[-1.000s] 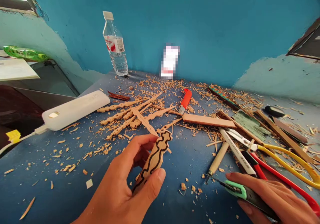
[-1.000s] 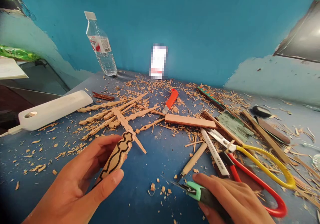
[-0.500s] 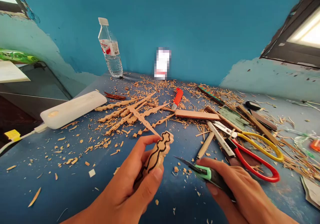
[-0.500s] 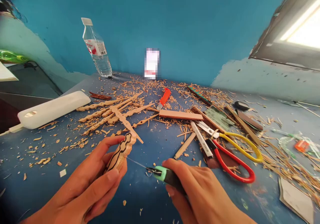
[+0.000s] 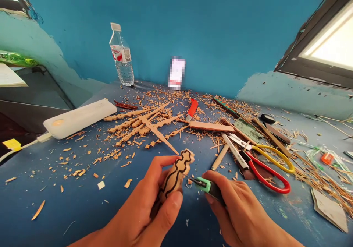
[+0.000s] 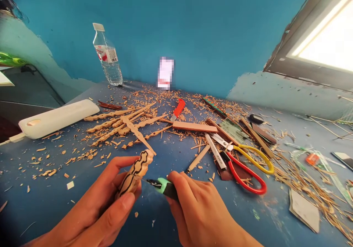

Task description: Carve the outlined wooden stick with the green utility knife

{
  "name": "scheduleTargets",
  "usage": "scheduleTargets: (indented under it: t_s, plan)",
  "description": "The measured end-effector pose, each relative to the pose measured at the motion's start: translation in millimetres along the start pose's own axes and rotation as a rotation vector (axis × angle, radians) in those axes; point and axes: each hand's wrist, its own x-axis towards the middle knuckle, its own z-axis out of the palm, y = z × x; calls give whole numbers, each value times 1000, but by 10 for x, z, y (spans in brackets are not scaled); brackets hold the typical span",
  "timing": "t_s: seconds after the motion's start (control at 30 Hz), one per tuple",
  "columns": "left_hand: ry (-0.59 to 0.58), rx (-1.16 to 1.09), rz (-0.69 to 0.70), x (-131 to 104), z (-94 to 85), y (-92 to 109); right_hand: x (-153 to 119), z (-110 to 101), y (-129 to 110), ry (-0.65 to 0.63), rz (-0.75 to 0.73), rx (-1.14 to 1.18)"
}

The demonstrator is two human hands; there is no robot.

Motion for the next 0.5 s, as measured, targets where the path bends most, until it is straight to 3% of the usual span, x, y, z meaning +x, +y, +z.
scheduleTargets:
  t_s: [0.1, 0.27, 0.5]
  plan:
    - [1, 58, 61, 5, -5, 6, 10, -16, 10, -68, -16, 8]
    - [-18, 124, 23, -2, 1, -10, -41, -66, 51, -171, 21, 51]
    - [-19, 112, 99, -12, -16, -49, -102, -103, 60, -218, 88, 71]
